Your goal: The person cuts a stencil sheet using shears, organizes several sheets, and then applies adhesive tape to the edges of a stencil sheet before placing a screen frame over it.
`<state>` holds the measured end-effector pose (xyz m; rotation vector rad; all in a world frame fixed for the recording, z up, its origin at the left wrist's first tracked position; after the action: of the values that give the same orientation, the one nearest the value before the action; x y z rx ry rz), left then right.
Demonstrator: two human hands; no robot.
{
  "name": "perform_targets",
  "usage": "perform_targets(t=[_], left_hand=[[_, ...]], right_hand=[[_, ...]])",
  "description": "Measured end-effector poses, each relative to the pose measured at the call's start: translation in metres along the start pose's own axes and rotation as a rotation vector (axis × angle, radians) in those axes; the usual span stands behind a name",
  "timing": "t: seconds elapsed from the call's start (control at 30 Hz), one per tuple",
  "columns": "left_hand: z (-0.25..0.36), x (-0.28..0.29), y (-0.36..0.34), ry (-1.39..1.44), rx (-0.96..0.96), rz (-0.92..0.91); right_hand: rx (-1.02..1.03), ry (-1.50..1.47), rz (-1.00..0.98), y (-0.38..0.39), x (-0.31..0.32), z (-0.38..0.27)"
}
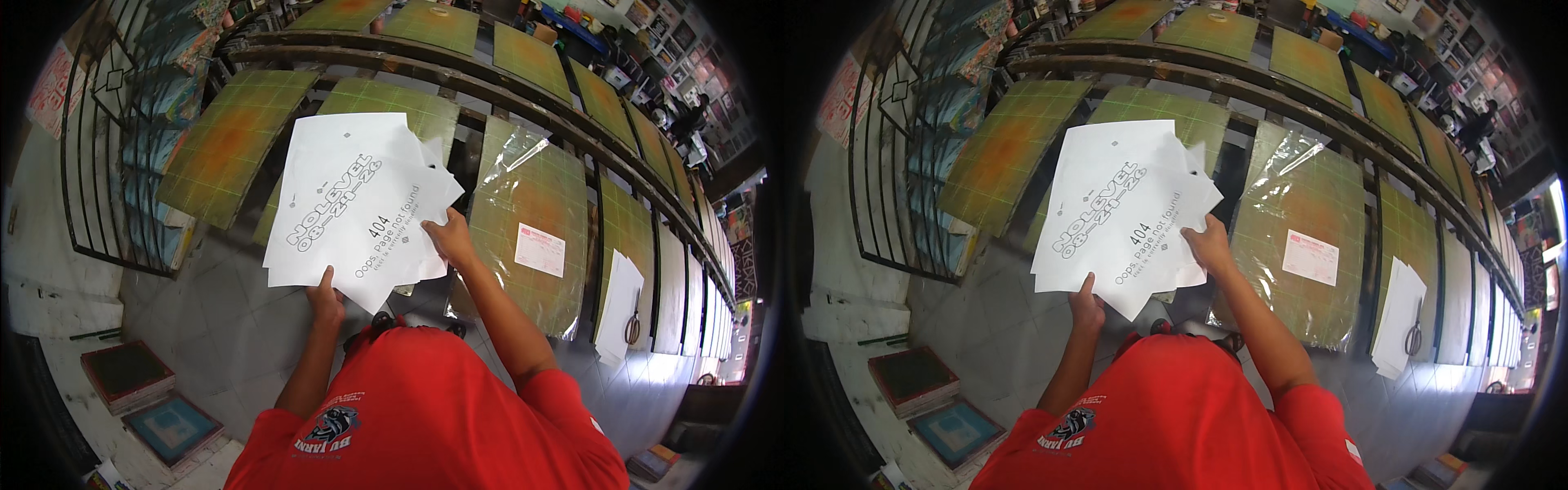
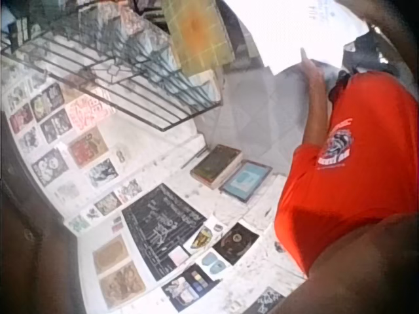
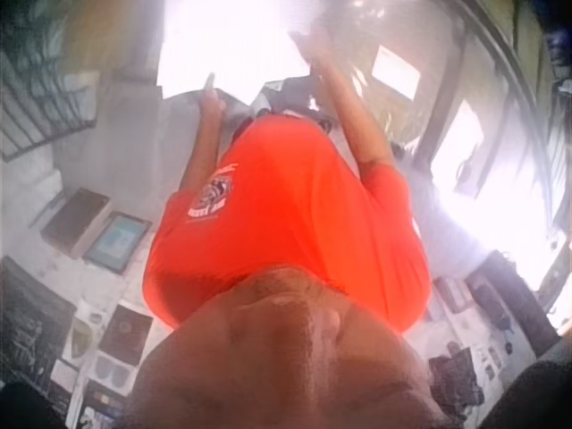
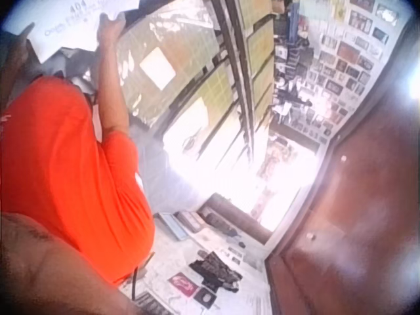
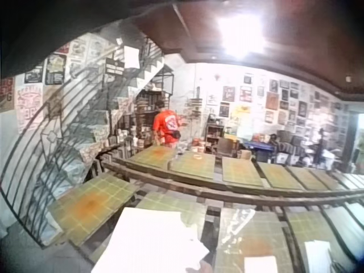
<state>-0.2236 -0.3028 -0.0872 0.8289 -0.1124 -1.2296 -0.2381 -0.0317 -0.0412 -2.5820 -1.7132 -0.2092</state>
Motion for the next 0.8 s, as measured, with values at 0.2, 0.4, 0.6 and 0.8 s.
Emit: perform_targets(t=[0.2,0.4,0.6,0.8], left_hand=[[-0.002,-0.019,0.018,0.202,-0.095,-0.105],[-0.035,-0.033,0.04,-0.404,-0.313,-0.334],[-0.095,-0.121,0.126,-0.552,-0.072,-0.529],[-0.175,-0.104,0.094,-0.735,-0.003,-0.426]], right_hand=[[0.276,0.094,0.035,0.005,0.023,-0.031],[0.295,0.198,0.231,0.054,0.113,-0.062],[0.152,0.3,0.497,0.134,0.265,-0.023],[-0.126,0.122,0.542,0.176,0.353,0.064]])
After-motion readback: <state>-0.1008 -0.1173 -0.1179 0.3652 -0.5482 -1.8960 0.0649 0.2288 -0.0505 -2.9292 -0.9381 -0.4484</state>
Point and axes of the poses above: each hand's wrist, its own y-axis away from the middle knuckle, its own x-axis out of the back of the hand, z = x × y, the point moved 2 cm from there along -y, towards the middle knuckle, and after that the axes turned 10 degrees about x, right-handed, at the moved point
